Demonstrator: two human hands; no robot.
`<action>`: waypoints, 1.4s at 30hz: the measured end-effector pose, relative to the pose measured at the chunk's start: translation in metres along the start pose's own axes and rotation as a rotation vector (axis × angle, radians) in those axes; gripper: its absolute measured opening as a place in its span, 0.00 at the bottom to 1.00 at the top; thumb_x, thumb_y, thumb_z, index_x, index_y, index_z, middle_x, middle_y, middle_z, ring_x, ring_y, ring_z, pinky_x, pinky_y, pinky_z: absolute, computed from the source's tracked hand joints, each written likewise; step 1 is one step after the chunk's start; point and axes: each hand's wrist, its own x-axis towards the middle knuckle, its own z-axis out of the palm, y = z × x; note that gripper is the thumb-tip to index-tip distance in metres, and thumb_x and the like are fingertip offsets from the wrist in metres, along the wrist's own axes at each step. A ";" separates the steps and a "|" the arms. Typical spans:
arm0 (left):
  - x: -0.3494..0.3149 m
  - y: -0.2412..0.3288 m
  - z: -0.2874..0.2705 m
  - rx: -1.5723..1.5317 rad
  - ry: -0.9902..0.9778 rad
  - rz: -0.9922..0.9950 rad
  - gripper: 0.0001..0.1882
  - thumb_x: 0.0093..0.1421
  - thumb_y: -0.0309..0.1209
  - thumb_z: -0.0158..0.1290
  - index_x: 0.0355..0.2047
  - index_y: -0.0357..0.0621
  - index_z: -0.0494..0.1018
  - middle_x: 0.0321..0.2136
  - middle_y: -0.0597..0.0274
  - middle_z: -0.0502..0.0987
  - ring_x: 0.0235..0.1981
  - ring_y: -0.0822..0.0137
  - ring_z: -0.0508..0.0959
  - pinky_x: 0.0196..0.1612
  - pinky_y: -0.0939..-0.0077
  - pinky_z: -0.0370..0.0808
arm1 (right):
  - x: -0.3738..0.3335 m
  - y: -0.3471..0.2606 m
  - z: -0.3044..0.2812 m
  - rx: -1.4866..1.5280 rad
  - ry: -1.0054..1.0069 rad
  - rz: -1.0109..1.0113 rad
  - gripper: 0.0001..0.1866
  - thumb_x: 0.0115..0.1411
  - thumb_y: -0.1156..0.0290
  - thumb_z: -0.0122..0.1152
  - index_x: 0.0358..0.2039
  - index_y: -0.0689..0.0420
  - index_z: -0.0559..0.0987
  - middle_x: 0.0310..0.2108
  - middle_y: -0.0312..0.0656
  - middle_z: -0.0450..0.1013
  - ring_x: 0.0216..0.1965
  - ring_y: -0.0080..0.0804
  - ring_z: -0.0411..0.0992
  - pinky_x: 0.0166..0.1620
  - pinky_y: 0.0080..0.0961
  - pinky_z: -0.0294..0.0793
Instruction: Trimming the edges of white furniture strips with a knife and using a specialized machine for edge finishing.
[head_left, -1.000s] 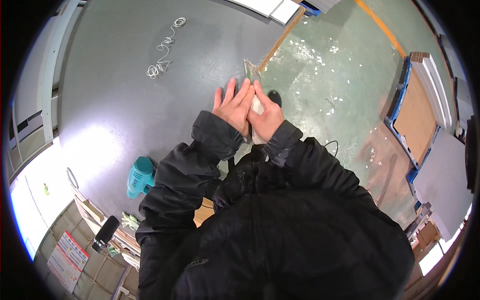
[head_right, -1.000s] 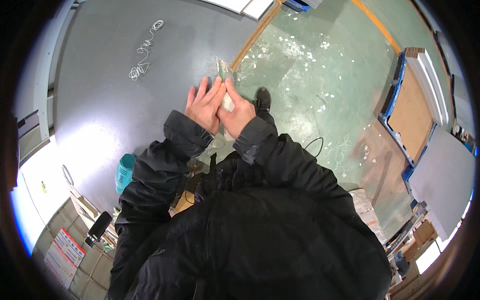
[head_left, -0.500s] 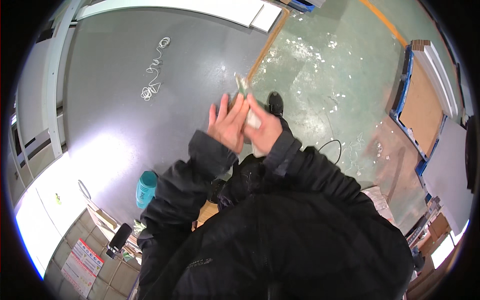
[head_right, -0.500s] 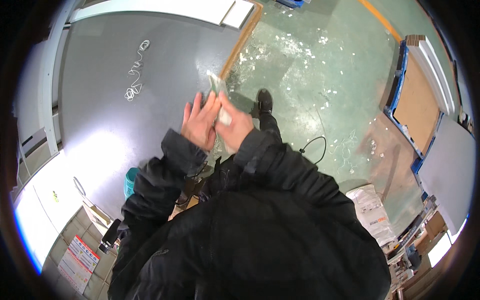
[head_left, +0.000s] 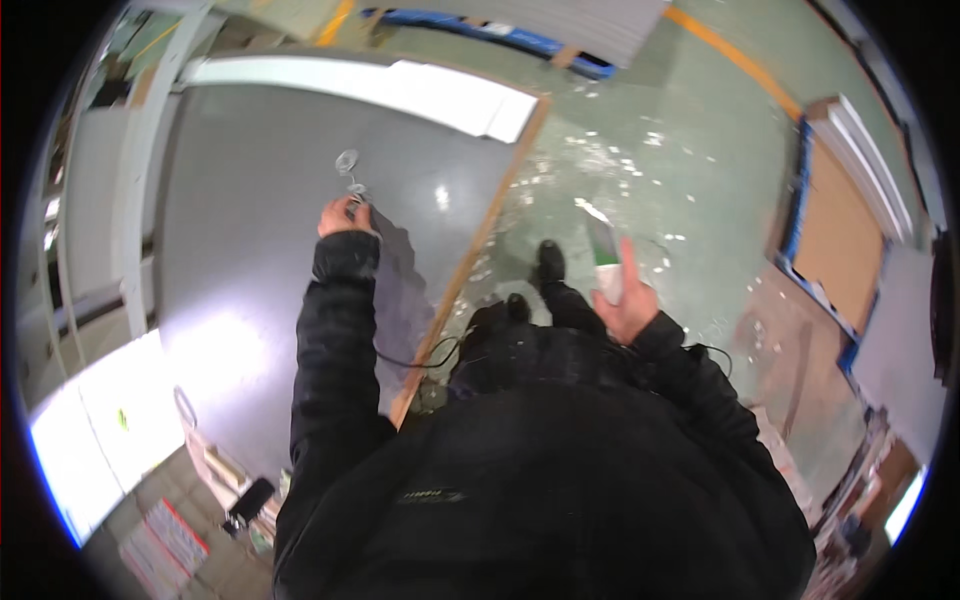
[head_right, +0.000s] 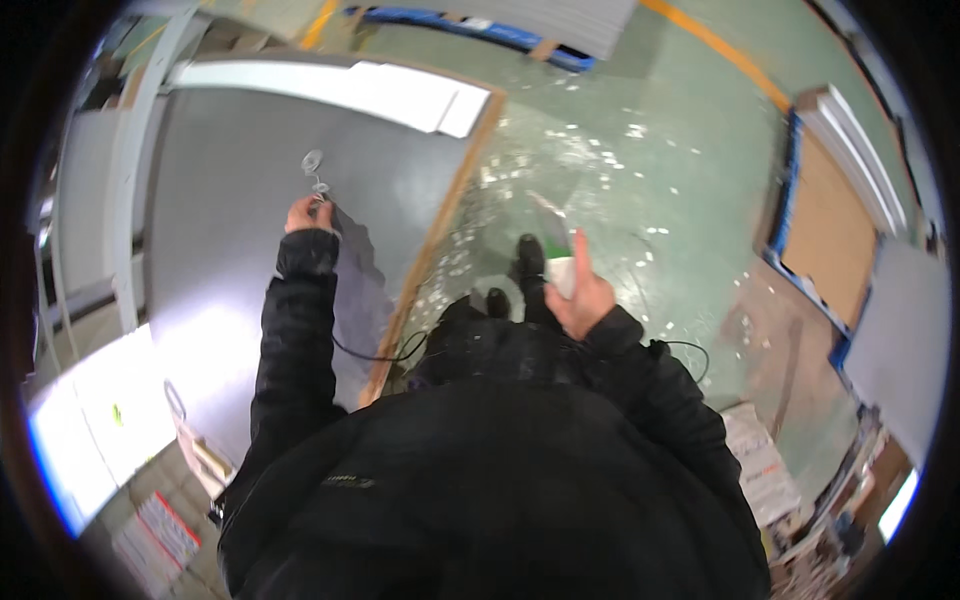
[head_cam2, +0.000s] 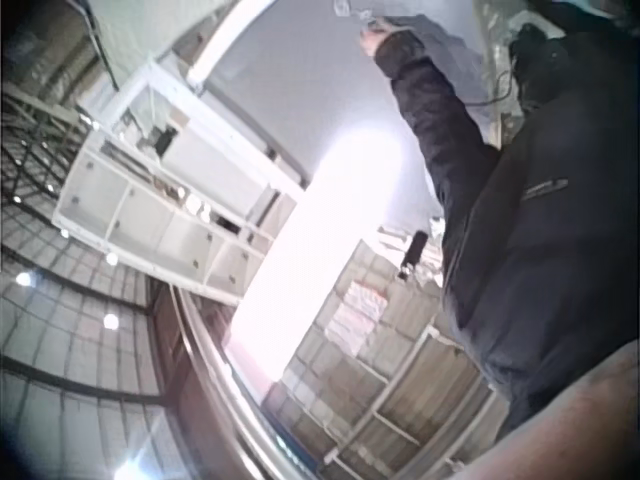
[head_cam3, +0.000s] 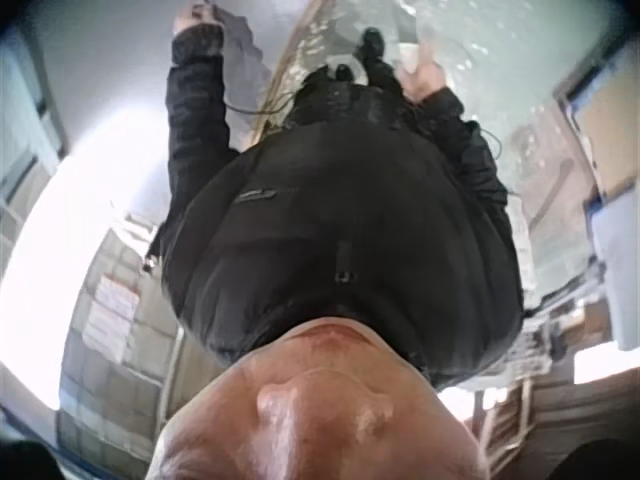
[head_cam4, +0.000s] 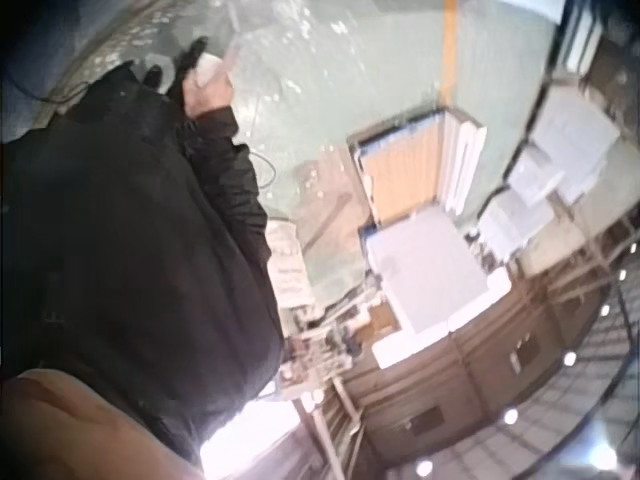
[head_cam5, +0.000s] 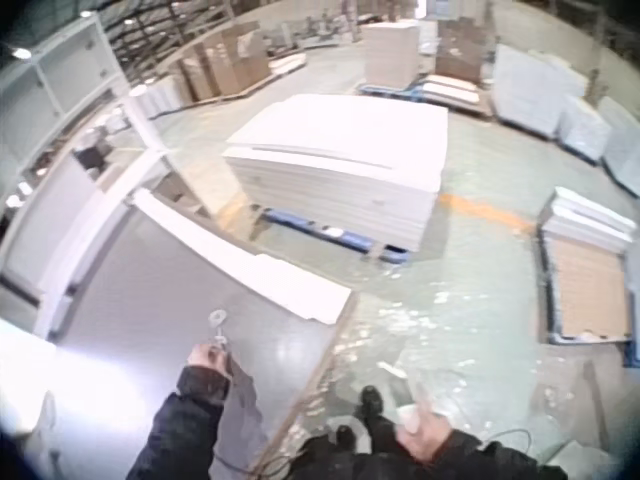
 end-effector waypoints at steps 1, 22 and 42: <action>-0.018 0.048 0.030 -0.122 -0.102 0.106 0.18 0.53 0.33 0.59 0.43 0.38 0.76 0.41 0.43 0.77 0.43 0.48 0.77 0.48 0.59 0.74 | -0.005 0.003 -0.006 -0.056 0.016 0.067 0.49 0.53 0.64 0.63 0.69 0.56 0.45 0.28 0.64 0.74 0.32 0.63 0.75 0.36 0.46 0.74; -0.165 0.266 0.069 -1.493 -0.956 -0.278 0.21 0.64 0.48 0.53 0.39 0.40 0.77 0.33 0.61 0.79 0.34 0.63 0.77 0.39 0.71 0.73 | -0.227 -0.062 0.055 -0.224 0.536 0.038 0.40 0.49 0.70 0.66 0.63 0.54 0.61 0.28 0.56 0.76 0.28 0.55 0.77 0.30 0.41 0.75; -0.175 0.184 0.094 -1.192 -0.705 -0.257 0.18 0.66 0.42 0.51 0.24 0.44 0.77 0.17 0.61 0.76 0.23 0.61 0.76 0.35 0.62 0.74 | -0.164 0.004 -0.023 -0.116 0.222 -0.133 0.40 0.51 0.66 0.67 0.62 0.62 0.60 0.37 0.57 0.76 0.36 0.54 0.78 0.38 0.37 0.78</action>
